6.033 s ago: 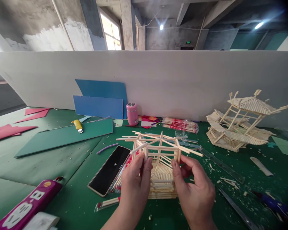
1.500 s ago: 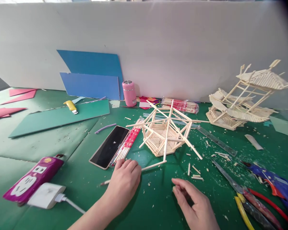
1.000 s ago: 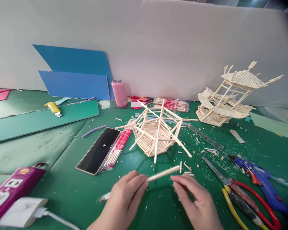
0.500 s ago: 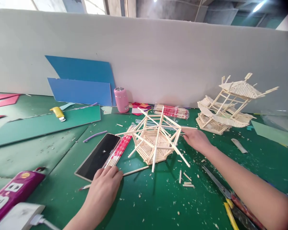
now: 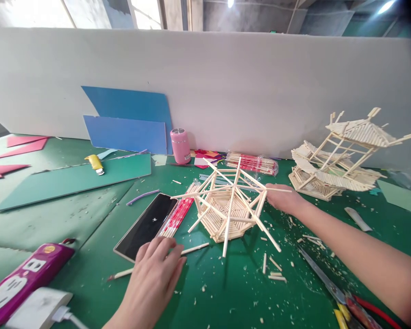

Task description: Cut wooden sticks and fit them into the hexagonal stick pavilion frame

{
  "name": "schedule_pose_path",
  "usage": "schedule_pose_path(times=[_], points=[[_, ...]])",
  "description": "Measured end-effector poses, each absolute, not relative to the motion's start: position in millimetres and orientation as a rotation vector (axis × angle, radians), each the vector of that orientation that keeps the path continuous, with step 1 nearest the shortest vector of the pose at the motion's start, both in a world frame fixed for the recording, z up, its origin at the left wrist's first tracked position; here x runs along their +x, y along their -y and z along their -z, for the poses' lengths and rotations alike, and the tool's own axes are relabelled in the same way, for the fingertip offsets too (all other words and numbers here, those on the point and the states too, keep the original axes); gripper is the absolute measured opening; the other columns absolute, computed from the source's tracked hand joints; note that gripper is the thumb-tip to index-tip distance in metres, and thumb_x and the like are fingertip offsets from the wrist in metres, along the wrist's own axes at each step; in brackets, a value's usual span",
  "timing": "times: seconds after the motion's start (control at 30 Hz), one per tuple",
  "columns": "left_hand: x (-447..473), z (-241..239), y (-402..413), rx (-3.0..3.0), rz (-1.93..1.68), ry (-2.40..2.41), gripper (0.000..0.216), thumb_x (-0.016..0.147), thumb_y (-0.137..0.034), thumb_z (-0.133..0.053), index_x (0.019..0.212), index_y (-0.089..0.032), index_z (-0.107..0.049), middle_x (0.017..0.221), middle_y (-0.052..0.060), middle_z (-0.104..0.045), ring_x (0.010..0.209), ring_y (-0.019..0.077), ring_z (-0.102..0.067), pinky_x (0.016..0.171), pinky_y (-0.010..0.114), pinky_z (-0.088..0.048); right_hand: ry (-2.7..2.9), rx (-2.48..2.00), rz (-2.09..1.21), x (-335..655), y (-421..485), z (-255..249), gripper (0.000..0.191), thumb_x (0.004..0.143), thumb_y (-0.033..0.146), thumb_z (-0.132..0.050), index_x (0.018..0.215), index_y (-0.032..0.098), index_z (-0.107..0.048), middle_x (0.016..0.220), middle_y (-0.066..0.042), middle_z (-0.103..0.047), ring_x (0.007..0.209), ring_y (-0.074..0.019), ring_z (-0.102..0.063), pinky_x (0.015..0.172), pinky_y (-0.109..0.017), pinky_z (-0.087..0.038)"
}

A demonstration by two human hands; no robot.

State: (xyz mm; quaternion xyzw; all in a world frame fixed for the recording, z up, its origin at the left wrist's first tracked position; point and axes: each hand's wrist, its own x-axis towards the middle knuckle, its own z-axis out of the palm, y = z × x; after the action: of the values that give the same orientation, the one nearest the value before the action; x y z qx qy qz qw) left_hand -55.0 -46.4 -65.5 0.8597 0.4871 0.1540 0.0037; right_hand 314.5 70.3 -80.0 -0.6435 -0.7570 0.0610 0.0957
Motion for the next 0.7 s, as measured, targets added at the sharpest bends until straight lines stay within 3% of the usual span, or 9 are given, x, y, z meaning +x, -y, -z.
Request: schedule_pose_path(times=[0.2, 0.3, 0.4, 0.5, 0.7], points=[[-24.3, 57.5, 42.8, 2.425, -0.745, -1.401, 0.019, 0.085, -0.023, -0.047, 0.093, -0.018, -0.063, 0.09, 0.01, -0.062, 0.081, 0.0224, -0.059, 0.07, 0.036, -0.049, 1.515, -1.779, -0.345, 332.2, -45.7, 48.6, 0.013, 0.082, 0.031, -0.052, 0.08, 0.019, -0.055, 0.075, -0.004, -0.062, 0.07, -0.019, -0.062, 0.064, -0.036, -0.049], [-5.8, 55.8, 37.1, 2.242, -0.856, -1.415, 0.024, 0.084, -0.027, -0.049, 0.103, -0.019, -0.061, 0.105, 0.012, -0.061, 0.085, 0.024, -0.061, 0.065, 0.035, -0.052, 1.117, -1.599, -0.427, 333.5, -20.0, 34.6, 0.014, 0.084, 0.035, -0.045, 0.081, 0.022, -0.049, 0.083, -0.006, -0.061, 0.071, -0.0176, -0.062, 0.064, -0.034, -0.05], [12.1, 57.0, 29.2, 2.111, -0.937, -1.343, 0.026, 0.082, -0.026, -0.051, 0.106, -0.019, -0.06, 0.108, 0.013, -0.06, 0.086, 0.0234, -0.061, 0.063, 0.034, -0.052, 0.855, -1.453, -0.543, 322.2, 15.5, 32.6, 0.013, 0.081, 0.035, -0.05, 0.076, 0.024, -0.051, 0.08, -0.004, -0.06, 0.069, -0.0139, -0.061, 0.065, -0.03, -0.049], [25.9, 58.8, 22.0, 2.026, -1.005, -1.234, 0.021, 0.081, -0.02, -0.052, 0.1, -0.018, -0.062, 0.103, 0.01, -0.061, 0.089, 0.0215, -0.059, 0.072, 0.034, -0.05, 0.733, -1.374, -0.734, 294.7, 52.8, 44.1, 0.012, 0.078, 0.033, -0.056, 0.082, 0.023, -0.06, 0.078, -0.003, -0.062, 0.065, -0.0134, -0.06, 0.059, -0.028, -0.052], [36.8, 58.4, 16.1, 2.004, -0.983, -1.163, 0.023, 0.085, -0.012, -0.042, 0.083, -0.016, -0.065, 0.09, 0.008, -0.063, 0.083, 0.0186, -0.058, 0.073, 0.03, -0.046, 0.334, -1.111, -1.269, 212.0, 95.7, 64.0, 0.014, 0.07, 0.03, -0.07, 0.081, 0.023, -0.068, 0.072, 0.003, -0.062, 0.062, -0.0074, -0.058, 0.055, -0.016, -0.052]])
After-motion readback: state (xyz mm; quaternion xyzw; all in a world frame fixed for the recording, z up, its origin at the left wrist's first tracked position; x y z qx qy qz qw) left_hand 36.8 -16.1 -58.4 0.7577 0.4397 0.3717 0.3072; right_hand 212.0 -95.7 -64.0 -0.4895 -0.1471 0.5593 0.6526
